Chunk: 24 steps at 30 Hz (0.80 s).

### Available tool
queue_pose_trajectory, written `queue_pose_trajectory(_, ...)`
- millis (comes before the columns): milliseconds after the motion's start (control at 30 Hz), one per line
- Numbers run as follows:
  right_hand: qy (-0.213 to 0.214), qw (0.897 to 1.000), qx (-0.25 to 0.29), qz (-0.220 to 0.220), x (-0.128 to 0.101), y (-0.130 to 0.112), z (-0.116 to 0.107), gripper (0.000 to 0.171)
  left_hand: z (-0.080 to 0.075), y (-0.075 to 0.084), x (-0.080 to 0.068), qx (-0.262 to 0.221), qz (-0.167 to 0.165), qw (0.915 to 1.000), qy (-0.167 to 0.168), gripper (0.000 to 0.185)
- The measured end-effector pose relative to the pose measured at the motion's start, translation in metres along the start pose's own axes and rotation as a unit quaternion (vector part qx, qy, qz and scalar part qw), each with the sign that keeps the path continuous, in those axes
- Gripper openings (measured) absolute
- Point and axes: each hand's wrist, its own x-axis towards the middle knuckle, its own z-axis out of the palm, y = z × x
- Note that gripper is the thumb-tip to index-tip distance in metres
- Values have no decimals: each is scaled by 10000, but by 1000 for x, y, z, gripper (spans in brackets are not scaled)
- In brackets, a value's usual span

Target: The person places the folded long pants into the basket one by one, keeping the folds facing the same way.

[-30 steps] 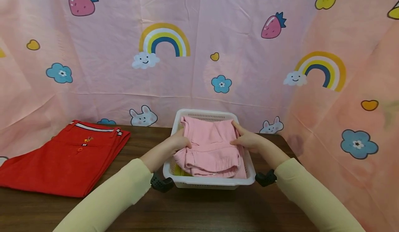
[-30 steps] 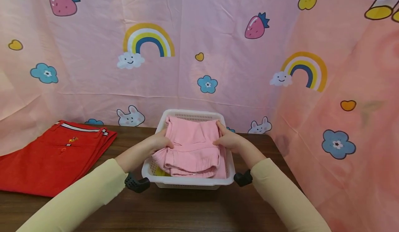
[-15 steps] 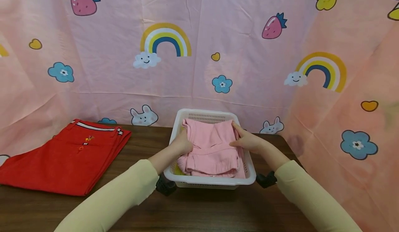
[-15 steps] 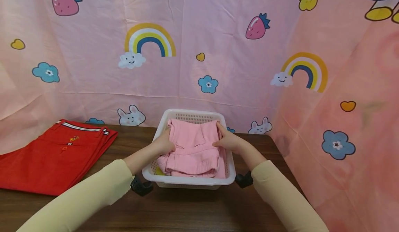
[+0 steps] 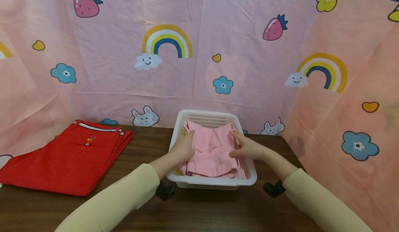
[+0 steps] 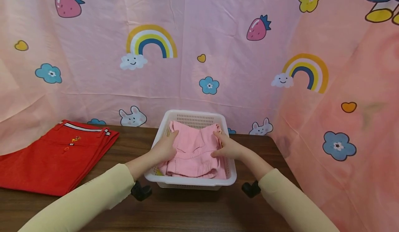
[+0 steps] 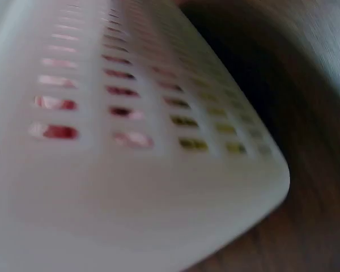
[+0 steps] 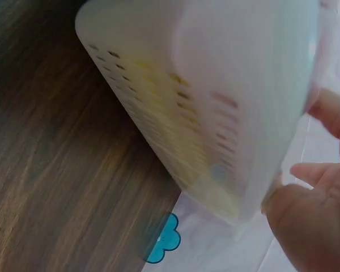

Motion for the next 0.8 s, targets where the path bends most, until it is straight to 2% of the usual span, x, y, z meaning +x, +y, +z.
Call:
queue_pose_trajectory(67, 76, 9995, -282, -100, -2, -2, 3, 79, 1, 0, -2, 594, 196, 9980, 12, 66)
queue_pose_trajectory(167, 134, 9977, -651, -121, -5, -4, 8, 67, 1, 1, -4, 1381, 469, 9893, -75, 55)
queue_pose_trajectory(233, 86, 9956, -923, -155, -7, -7, 12, 58, -1, -1, -4, 1951, 659, 9783, -223, 52)
queue_pose_trajectory(367, -60, 9850, -1690, -355, -10, -8, 17, 48, -9, -9, -3, 2747, 890, 9549, -694, 59)
queue_pose_trajectory(433, -56, 9740, -2217, -456, -12, -7, 18, 47, -13, -14, -3, 2895, 943, 9480, -922, 66)
queue_pose_trajectory(567, -106, 9606, -2763, -291, -16, -3, 18, 59, -19, -22, -4, 2899, 1051, 9435, -1217, 91)
queue_pose_trajectory(667, -250, 9583, -2844, -116, -18, -1, 17, 78, -24, -22, -6, 2851, 1072, 9419, -1415, 108)
queue_pose_trajectory(800, -340, 9553, -2935, -43, -20, 1, 17, 97, -30, -17, -8, 2746, 933, 9420, -1692, 117)
